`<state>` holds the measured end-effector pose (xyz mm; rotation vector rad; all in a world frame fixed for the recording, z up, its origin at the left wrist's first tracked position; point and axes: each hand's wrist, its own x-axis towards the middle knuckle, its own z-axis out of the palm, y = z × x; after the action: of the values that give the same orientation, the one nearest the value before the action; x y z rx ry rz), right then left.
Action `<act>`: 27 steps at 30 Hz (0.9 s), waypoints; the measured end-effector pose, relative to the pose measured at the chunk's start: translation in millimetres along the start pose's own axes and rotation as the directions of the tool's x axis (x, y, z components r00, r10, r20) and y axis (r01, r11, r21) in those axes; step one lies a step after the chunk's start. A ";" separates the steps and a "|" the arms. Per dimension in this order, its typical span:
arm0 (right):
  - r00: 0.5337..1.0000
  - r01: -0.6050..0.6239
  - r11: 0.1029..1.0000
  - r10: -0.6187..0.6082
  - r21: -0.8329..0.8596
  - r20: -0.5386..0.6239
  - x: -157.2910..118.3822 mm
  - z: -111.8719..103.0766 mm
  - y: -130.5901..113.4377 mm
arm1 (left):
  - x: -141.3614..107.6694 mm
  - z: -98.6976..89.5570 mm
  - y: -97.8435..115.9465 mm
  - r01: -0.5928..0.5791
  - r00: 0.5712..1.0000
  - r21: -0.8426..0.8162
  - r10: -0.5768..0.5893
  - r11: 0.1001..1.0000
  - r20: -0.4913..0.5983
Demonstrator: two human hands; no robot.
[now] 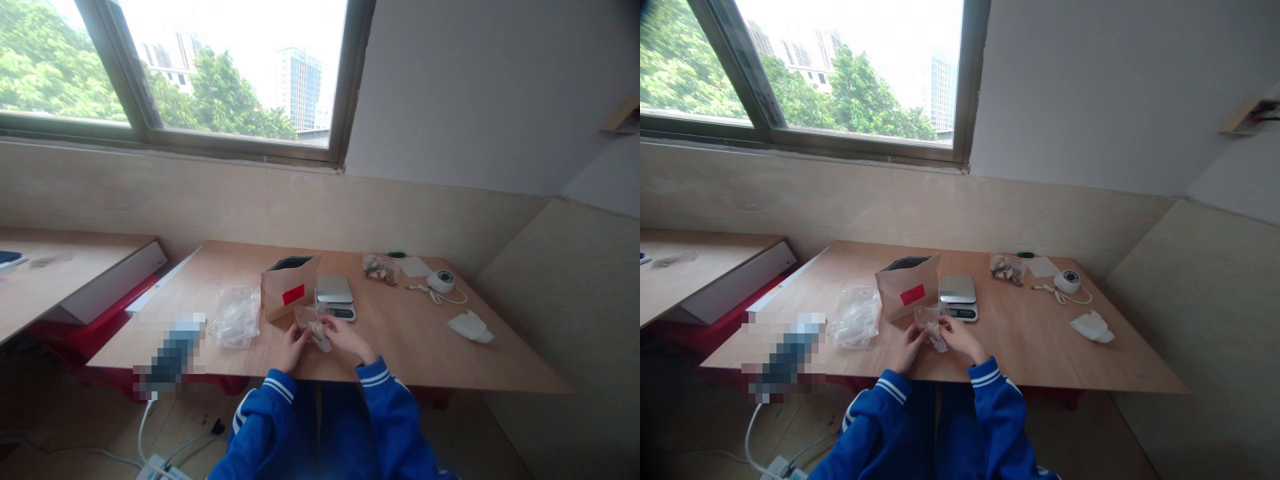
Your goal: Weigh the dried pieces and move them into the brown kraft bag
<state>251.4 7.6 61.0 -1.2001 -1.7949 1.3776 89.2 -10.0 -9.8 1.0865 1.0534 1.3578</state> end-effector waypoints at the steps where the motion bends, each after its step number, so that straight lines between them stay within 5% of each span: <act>1: 1.000 0.003 1.000 -0.003 0.001 0.012 -0.1 0.0 0.4 | 0.0 0.1 0.4 0.000 1.000 -0.003 0.000 1.000 0.001; 6: 0.998 0.051 0.999 -0.051 0.015 0.031 -1.0 2.3 3.9 | -0.2 -0.1 1.9 0.000 1.000 -0.001 0.000 1.000 -0.020; 15: 0.986 0.115 0.992 -0.108 0.050 -0.125 5.6 -3.2 12.0 | -0.8 1.4 5.4 -0.002 1.000 0.032 0.002 0.999 -0.010; 20: 0.965 0.160 0.982 -0.134 0.103 -0.225 3.1 -19.7 -1.4 | -1.3 2.9 9.7 0.012 1.000 0.012 -0.011 1.000 -0.018; 27: 0.977 0.122 0.988 -0.102 0.099 -0.185 0.4 -33.4 -24.9 | -1.0 2.2 8.1 0.017 1.000 0.000 -0.017 1.000 -0.013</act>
<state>271.8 20.8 94.8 -1.1102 -1.6151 1.2459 89.8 -11.4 -1.5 1.0684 1.0697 1.3527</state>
